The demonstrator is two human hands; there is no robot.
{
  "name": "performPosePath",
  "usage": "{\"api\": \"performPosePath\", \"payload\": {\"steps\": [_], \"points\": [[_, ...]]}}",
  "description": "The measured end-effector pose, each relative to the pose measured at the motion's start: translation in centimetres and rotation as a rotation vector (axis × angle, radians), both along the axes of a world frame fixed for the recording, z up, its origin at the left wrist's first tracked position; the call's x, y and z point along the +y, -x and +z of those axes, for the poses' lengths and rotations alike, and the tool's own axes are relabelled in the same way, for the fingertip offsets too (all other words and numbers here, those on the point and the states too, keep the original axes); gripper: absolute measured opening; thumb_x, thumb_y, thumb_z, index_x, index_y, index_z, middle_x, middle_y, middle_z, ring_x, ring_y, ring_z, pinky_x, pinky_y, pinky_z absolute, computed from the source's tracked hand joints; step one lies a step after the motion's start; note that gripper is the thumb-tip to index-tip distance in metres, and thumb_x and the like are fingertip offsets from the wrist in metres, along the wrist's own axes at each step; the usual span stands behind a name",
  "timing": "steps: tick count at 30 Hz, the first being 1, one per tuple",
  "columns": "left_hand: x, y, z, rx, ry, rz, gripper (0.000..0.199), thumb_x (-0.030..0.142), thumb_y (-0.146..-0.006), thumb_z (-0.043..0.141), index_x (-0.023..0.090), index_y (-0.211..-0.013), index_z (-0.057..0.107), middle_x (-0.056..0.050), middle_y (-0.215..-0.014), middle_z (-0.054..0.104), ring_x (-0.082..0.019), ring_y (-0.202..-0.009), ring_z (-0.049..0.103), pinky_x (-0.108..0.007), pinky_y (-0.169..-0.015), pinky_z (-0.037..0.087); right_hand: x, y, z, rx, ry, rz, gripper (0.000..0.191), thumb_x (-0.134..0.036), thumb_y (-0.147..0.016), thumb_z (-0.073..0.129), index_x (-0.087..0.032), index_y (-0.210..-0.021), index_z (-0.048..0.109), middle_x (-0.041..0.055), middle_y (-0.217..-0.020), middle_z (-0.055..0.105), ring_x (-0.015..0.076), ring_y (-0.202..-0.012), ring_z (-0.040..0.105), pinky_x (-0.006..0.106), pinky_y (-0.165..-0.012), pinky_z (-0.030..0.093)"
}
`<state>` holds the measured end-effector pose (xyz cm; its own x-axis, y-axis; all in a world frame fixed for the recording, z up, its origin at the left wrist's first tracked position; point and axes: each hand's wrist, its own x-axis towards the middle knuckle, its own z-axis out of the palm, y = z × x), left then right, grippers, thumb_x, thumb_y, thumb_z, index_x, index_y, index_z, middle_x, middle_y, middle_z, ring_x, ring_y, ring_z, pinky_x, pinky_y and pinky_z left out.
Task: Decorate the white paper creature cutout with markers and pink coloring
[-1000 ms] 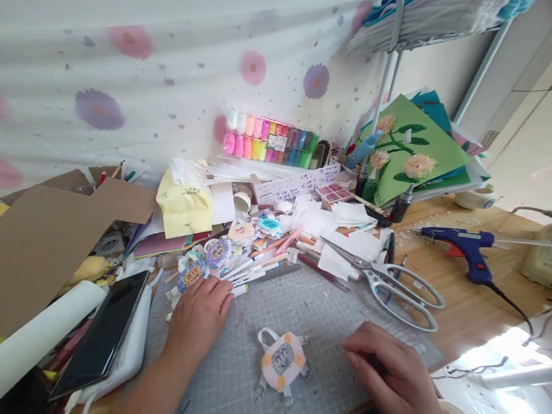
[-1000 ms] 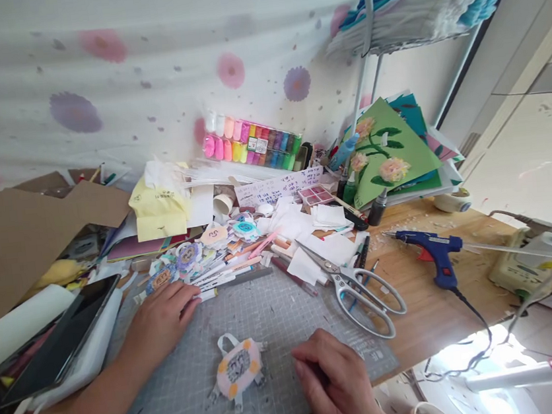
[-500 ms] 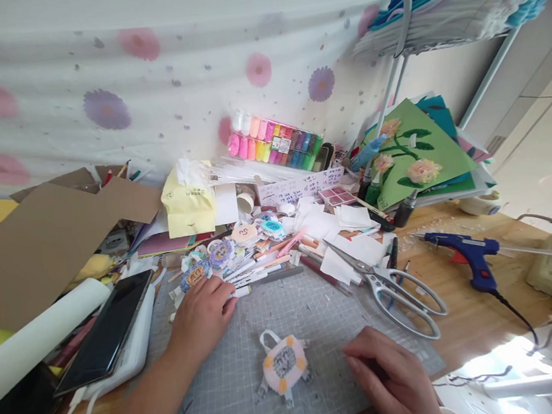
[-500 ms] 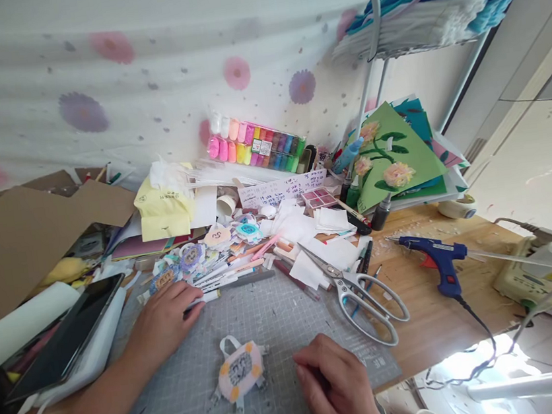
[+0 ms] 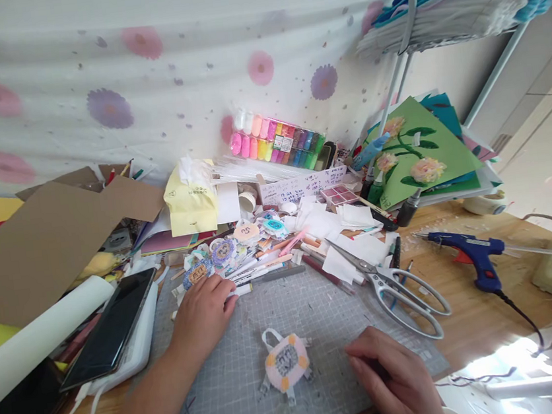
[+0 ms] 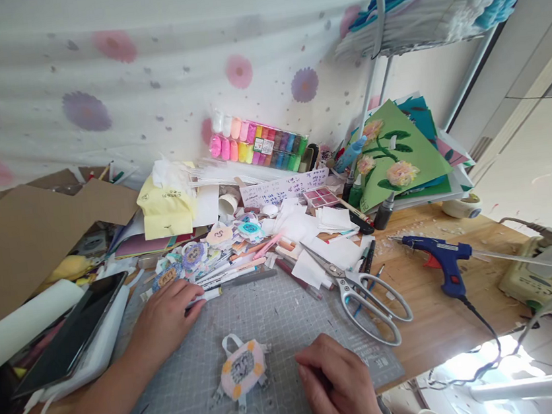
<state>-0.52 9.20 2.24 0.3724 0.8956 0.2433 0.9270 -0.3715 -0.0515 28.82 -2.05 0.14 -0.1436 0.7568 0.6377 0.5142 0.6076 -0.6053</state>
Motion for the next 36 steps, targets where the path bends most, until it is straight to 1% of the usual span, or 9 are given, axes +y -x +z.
{"api": "performPosePath", "payload": {"steps": [6, 14, 17, 24, 29, 36], "points": [[0.03, -0.19, 0.20, 0.009, 0.011, 0.028, 0.009, 0.018, -0.087, 0.054, 0.019, -0.087, 0.063, -0.006, -0.088, 0.064, -0.025, -0.087, 0.060, -0.036, -0.075, 0.045, 0.11, 0.08, 0.17, -0.003, -0.006, 0.010, 0.013, -0.010, -0.086, 0.052, -0.020, -0.087, 0.060, 0.0005, -0.062, 0.060, 0.0134, -0.051, 0.059, 0.022, -0.047, 0.048], [-0.14, -0.40, 0.52, 0.027, 0.027, 0.042, 0.010, 0.016, -0.086, 0.053, 0.018, -0.085, 0.062, -0.006, -0.088, 0.063, -0.025, -0.086, 0.060, -0.036, -0.074, 0.045, 0.13, -0.01, -0.10, -0.012, -0.006, 0.012, 0.013, -0.010, -0.086, 0.051, -0.020, -0.087, 0.059, 0.0007, -0.063, 0.060, 0.0130, -0.052, 0.059, 0.021, -0.047, 0.048], [-0.09, -0.47, 0.52, 0.035, 0.027, 0.051, 0.010, 0.016, -0.086, 0.052, 0.018, -0.085, 0.062, -0.006, -0.088, 0.063, -0.025, -0.087, 0.060, -0.036, -0.075, 0.045, 0.20, 0.00, -0.15, -0.021, -0.007, 0.023, 0.013, -0.010, -0.086, 0.051, -0.020, -0.088, 0.059, 0.0011, -0.063, 0.060, 0.0133, -0.052, 0.059, 0.022, -0.047, 0.048], [-0.08, -0.58, 0.35, 0.051, 0.011, 0.087, 0.012, 0.017, -0.087, 0.049, 0.020, -0.083, 0.060, -0.005, -0.085, 0.062, -0.024, -0.082, 0.059, -0.035, -0.072, 0.042, 0.19, 0.06, -0.02, -0.021, -0.011, 0.018, 0.013, -0.010, -0.085, 0.052, -0.020, -0.088, 0.060, 0.0010, -0.063, 0.061, 0.0135, -0.052, 0.060, 0.022, -0.047, 0.048], [-0.07, -0.39, 0.21, 0.041, 0.014, 0.069, 0.013, 0.016, -0.086, 0.047, 0.020, -0.081, 0.058, -0.005, -0.084, 0.062, -0.023, -0.081, 0.059, -0.034, -0.071, 0.042, 0.20, 0.09, 0.20, -0.006, 0.011, 0.016, 0.013, -0.010, -0.086, 0.052, -0.020, -0.086, 0.060, 0.0006, -0.062, 0.060, 0.0136, -0.052, 0.059, 0.022, -0.047, 0.048], [0.35, 0.18, -0.16, -0.012, -0.007, -0.005, 0.019, 0.021, -0.089, 0.041, 0.020, -0.079, 0.058, -0.005, -0.080, 0.061, -0.023, -0.078, 0.058, -0.035, -0.071, 0.042, 0.21, 0.23, 0.32, 0.017, 0.018, 0.012, 0.014, -0.010, -0.085, 0.050, -0.020, -0.084, 0.060, 0.0010, -0.062, 0.059, 0.0135, -0.053, 0.058, 0.022, -0.048, 0.045]]}}
